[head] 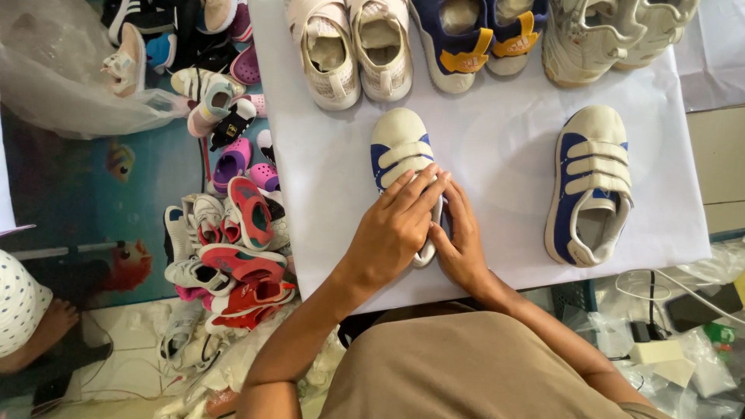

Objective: Stuffing shoes with paper to maintain their shape and organizing them on a surface.

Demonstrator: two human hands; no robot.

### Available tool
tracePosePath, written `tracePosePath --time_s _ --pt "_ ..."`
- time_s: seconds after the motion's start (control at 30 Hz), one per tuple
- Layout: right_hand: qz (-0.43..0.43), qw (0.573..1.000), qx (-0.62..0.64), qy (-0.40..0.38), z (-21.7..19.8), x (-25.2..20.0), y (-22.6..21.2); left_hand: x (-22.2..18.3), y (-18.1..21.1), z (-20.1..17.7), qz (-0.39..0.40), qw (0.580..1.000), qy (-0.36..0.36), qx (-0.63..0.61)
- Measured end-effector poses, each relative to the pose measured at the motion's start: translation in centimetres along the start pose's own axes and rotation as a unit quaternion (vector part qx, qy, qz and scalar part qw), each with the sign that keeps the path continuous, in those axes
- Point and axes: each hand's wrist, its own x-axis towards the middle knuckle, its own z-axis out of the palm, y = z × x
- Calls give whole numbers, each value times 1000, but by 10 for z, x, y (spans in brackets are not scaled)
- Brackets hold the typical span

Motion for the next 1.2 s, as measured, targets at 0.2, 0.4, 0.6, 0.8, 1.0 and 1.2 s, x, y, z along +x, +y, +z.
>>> tracePosePath --time_s 0.2,0.4,0.6,0.8,1.0,1.2 --pt "2 1000 -15 -2 0 1 2 1 -5 1 11 1000 5 -7" --pt "-20 999 -33 -2 4 9 -16 1 1 -9 -28 999 -10 -11" --pt "-23 999 -26 -5 4 9 -15 3 2 -10 -41 999 -20 30" --pt "-19 999 -25 -1 5 6 -5 -1 -10 4 1 1000 -10 -4" --pt "-17 999 -28 -1 5 1 7 -3 -13 18 21 999 -3 -46" --pt "-22 999 -24 1 4 7 -7 -8 -7 -8 -22 997 -44 -55"
